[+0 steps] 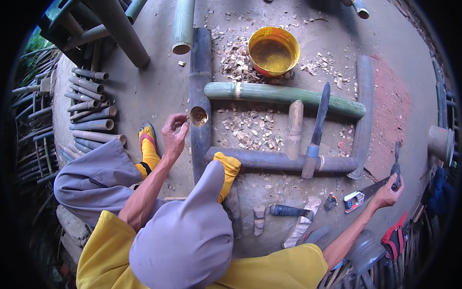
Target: The person sits on the ground and uses a knife to shave and shape a long bamboo pole. They also use a chisel and a wooden mallet to hollow out the end of the bamboo and remove the internal nodes.
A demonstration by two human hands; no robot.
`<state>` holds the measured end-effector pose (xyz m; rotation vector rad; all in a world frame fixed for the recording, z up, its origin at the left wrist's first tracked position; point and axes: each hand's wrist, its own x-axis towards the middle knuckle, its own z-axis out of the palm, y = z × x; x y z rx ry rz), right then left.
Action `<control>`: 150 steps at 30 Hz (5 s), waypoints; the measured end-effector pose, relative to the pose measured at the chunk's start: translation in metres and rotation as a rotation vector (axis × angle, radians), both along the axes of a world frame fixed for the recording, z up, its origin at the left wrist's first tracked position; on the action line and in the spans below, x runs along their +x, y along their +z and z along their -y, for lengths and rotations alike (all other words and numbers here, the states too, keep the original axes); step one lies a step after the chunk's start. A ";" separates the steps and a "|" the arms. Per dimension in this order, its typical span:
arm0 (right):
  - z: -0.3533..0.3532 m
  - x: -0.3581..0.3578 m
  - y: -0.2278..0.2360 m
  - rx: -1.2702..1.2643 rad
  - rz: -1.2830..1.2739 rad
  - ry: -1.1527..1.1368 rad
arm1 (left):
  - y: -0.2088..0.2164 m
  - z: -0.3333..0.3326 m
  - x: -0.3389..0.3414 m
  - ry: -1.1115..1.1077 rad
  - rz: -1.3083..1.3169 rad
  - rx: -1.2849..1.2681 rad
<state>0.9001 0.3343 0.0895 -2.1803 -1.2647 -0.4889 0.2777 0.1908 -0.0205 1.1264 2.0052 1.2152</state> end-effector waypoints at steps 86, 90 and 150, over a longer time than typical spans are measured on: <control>-0.017 -0.520 0.116 -0.384 -0.231 1.754 | 0.020 -0.047 -0.023 0.264 0.924 0.461; -0.016 -0.530 0.084 -0.304 -0.014 1.823 | -0.028 -0.037 -0.026 0.157 0.887 0.401; 0.048 -0.427 0.051 -0.794 -0.595 1.135 | 0.008 -0.017 -0.035 0.173 0.877 0.354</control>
